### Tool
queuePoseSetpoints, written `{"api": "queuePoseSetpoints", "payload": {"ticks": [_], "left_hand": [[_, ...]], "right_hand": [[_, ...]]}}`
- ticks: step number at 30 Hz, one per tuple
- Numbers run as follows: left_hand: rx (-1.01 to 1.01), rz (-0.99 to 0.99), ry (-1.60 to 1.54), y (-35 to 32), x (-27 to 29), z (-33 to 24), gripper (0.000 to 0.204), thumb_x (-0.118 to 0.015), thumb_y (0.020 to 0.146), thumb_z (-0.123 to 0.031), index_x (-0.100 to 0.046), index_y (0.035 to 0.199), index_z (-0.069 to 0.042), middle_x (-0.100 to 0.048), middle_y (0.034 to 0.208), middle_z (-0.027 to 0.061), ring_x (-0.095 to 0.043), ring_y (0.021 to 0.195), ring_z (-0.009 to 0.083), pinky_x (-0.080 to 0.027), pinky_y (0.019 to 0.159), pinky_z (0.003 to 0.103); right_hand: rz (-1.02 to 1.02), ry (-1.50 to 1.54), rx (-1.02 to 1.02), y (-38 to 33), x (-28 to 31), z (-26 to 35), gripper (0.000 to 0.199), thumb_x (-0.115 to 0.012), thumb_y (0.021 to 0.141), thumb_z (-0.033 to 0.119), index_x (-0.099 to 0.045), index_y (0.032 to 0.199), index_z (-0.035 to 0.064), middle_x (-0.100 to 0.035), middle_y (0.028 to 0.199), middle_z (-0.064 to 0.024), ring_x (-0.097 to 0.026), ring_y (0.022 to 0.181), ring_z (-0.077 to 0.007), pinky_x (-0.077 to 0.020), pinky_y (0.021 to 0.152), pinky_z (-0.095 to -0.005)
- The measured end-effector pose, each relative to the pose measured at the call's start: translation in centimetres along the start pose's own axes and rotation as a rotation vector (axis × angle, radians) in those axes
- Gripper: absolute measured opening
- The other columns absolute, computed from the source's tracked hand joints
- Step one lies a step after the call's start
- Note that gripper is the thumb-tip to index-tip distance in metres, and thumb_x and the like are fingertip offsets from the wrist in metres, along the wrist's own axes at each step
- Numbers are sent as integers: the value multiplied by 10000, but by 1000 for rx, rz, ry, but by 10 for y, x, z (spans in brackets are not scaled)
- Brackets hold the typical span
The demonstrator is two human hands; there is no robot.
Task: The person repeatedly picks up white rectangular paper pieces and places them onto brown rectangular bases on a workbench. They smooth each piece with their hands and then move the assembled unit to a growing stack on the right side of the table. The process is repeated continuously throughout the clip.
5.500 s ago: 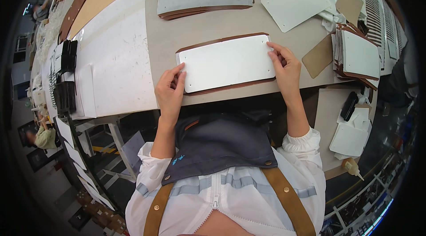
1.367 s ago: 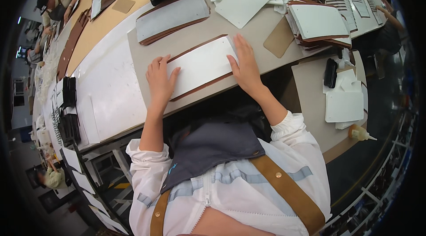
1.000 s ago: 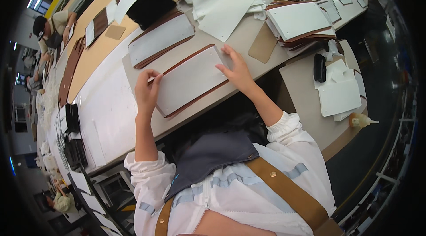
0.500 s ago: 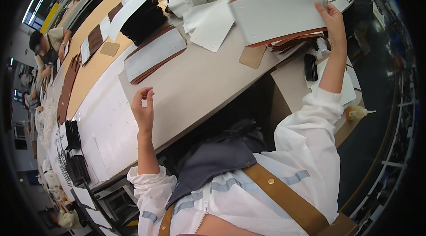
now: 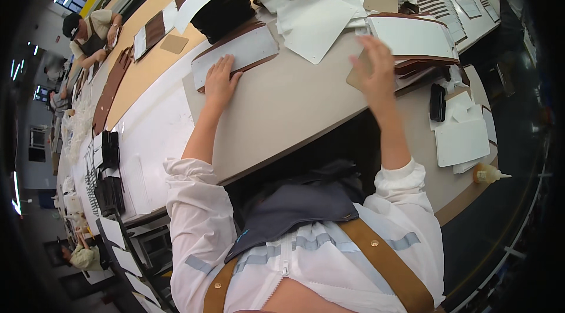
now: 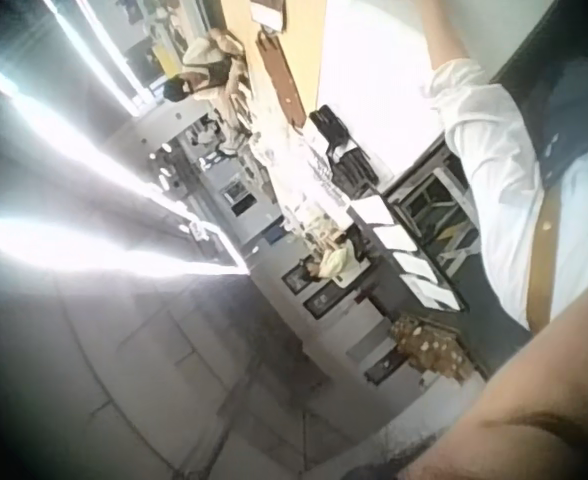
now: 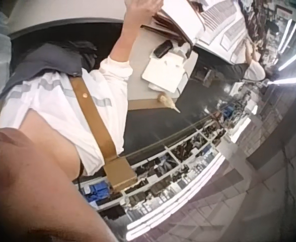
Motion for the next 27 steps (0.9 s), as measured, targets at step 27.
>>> {"api": "queuePoseSetpoints", "payload": {"ticks": [27], "left_hand": [[-89,-58,-233,-39,56,-68,172,-791,814,-76,-662,928,-79,-648,853,52,-636,814,267,-515,725,394]], "right_hand": [[177,233,4,-83,-86,32,195,-670,881,-49,-698,1061,20,-673,1131,-106,-626,1053,-312,-516,897,-396]]}}
Point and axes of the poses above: each hand's wrist, its own y-axis towards the middle knuckle, its own x-axis out of the back of the hand, z = x × y, the point moved 6 cm from there along y, towards the middle knuckle
